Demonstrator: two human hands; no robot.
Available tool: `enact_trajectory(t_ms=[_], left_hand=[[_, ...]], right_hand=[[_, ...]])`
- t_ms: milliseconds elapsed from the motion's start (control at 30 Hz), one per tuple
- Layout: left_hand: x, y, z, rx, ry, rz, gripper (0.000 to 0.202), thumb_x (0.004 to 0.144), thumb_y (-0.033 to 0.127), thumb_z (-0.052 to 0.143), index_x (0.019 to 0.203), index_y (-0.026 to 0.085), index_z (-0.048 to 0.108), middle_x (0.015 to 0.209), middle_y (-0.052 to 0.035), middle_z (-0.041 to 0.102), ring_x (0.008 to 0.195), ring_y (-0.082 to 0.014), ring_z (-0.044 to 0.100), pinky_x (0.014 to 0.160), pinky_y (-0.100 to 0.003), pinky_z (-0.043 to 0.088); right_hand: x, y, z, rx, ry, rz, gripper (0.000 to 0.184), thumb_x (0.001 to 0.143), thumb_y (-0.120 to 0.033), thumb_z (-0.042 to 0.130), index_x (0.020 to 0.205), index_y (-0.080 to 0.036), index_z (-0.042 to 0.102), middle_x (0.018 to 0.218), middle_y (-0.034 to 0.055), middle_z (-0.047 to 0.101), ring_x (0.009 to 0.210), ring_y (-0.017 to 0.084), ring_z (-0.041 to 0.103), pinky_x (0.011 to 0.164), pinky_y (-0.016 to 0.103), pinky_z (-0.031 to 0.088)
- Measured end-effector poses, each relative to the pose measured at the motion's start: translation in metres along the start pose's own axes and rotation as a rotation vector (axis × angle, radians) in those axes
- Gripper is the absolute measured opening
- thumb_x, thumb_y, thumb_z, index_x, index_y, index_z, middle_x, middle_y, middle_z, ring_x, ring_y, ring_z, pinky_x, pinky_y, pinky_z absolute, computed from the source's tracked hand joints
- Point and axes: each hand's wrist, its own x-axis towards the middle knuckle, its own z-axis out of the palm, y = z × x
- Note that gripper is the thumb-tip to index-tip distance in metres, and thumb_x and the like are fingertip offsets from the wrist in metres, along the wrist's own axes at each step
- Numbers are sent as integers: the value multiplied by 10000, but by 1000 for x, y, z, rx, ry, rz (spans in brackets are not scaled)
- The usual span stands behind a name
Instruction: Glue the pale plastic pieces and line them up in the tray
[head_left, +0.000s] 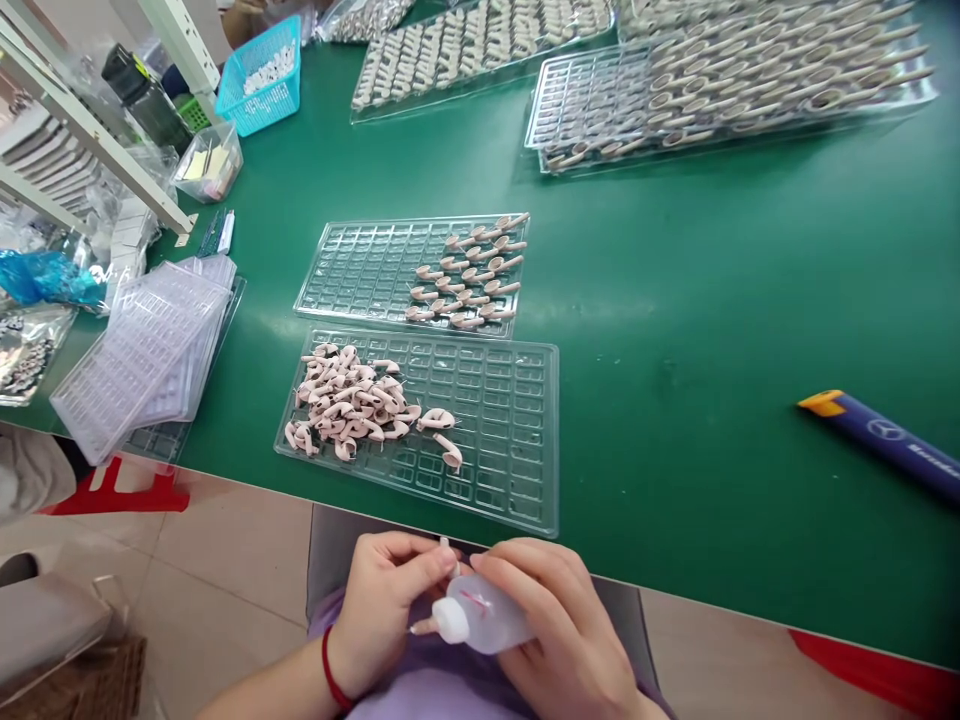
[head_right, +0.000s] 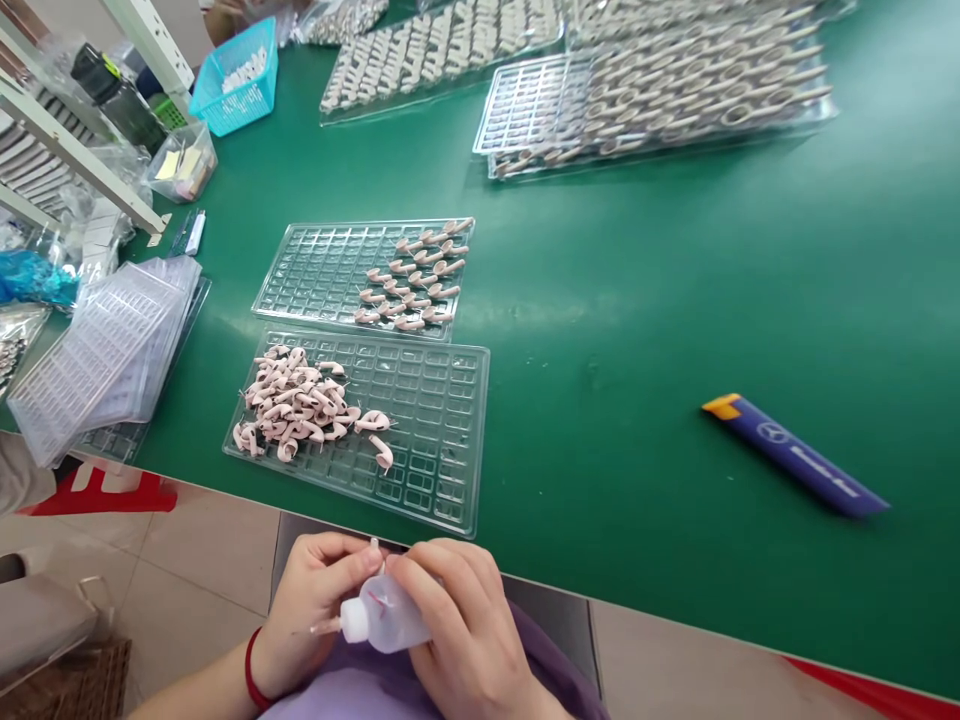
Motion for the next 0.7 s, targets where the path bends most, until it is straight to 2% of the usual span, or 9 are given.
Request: enact_trajectory(t_ms=[167,267,367,433,500,600,700], left_hand=[[3,2,-4,51,-42,4,292,652,400,846,646,121,758,561,-23,629,454,-74,465,397,-182,300],[-6,13,-6,199,-74,48,260,690,393,819,680,138,773,602,-27,644,501,-86,514,448,-181,385],[-19,27,-9,495,-49,318,126,714,284,816,739,162,794,699,-41,678,613,-114,593,571,-196,478],[-24,33,-11,686,-36,555,85,726,222,811,787,164,800,715,-45,680,636,-121,608,581,-191,486],[-26,38,-11,818,-35,735,87,757,201,791,827,149,796,703,-48,673,606,-118,603,559,-190,484],[-23,42,-9,956,-32,909,94,805,214,760,844,131,781,695,-50,667,589,-120,604,560,-203,493],[-18,50,-5,1041,-47,1028,100,837,234,735,842,139,765,687,-42,662,595,-123,606,575,-211,501]], right_hand=[[0,1,1,-18,-15,-21,314,830,13,538,1077,-168,608,925,83,646,859,189,599,759,332,520],[5,2,-7,12,-36,-28,315,839,21,505,1073,-167,602,913,79,639,837,173,602,737,300,533],[9,4,-23,119,-96,7,289,846,-32,556,1099,-169,582,912,74,618,810,161,613,672,260,552],[10,7,-34,166,-111,62,291,847,-96,621,1121,-178,565,912,66,605,798,160,621,645,248,557],[11,11,-45,157,-82,124,297,846,-157,667,1120,-197,560,905,51,604,784,161,626,640,249,558],[17,19,-55,95,22,210,295,823,-221,718,1079,-228,574,903,35,613,771,164,622,635,264,551],[25,26,-59,36,139,288,283,792,-264,756,1022,-242,592,901,29,619,767,170,615,652,286,547]])
